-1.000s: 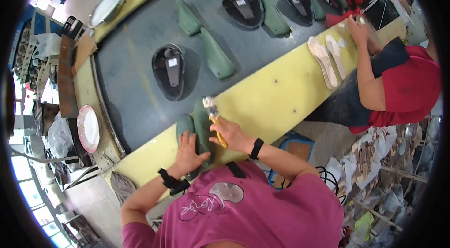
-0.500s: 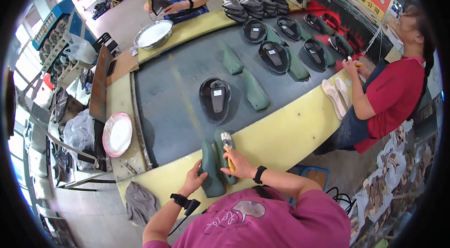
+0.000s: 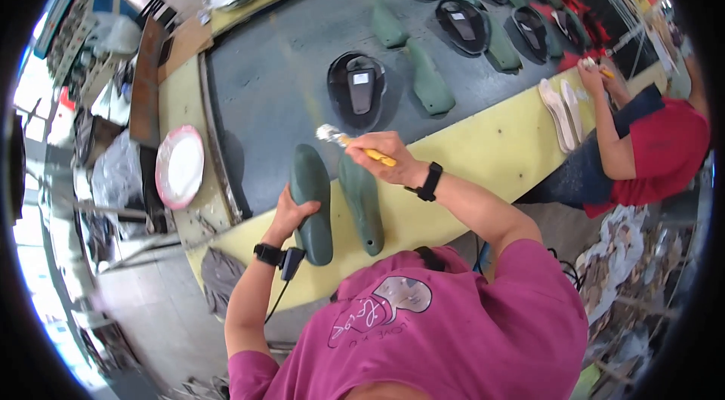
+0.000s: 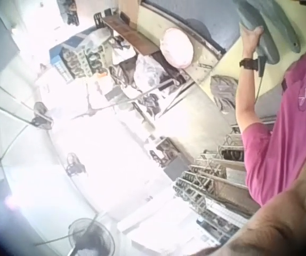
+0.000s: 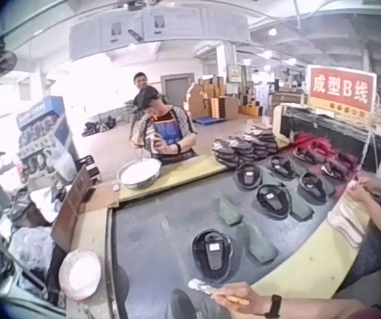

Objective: Applying adhesive to the bottom of shoe lasts in a factory.

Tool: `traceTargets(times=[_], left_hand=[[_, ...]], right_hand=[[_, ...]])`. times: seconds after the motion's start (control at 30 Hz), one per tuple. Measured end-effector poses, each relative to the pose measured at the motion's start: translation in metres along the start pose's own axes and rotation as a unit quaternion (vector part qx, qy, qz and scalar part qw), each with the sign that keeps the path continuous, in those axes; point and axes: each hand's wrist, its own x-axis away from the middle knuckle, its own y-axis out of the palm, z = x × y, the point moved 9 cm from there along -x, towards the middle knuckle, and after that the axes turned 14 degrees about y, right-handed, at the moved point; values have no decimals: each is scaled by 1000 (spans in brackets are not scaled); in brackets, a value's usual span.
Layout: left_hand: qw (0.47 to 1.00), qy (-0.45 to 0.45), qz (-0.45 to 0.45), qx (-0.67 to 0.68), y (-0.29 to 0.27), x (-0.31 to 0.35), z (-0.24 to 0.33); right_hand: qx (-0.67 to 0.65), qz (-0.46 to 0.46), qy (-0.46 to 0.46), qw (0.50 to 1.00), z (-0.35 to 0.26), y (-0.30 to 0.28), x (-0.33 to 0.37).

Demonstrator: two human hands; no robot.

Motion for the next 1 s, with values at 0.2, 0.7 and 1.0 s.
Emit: traceTargets(times=[0.2,0.7,1.0], left_hand=[[984,-11,-161,76,59,-41,35],[993,27,58,-100,-42,-293,-62],[913,97,-21,-396,27,-247,-59]], right_hand=[[-121,-88,85,985,44,-3,-25],[-139,30,194,971,93,-49,37],[-128,-20,216,968,112,-53,2]])
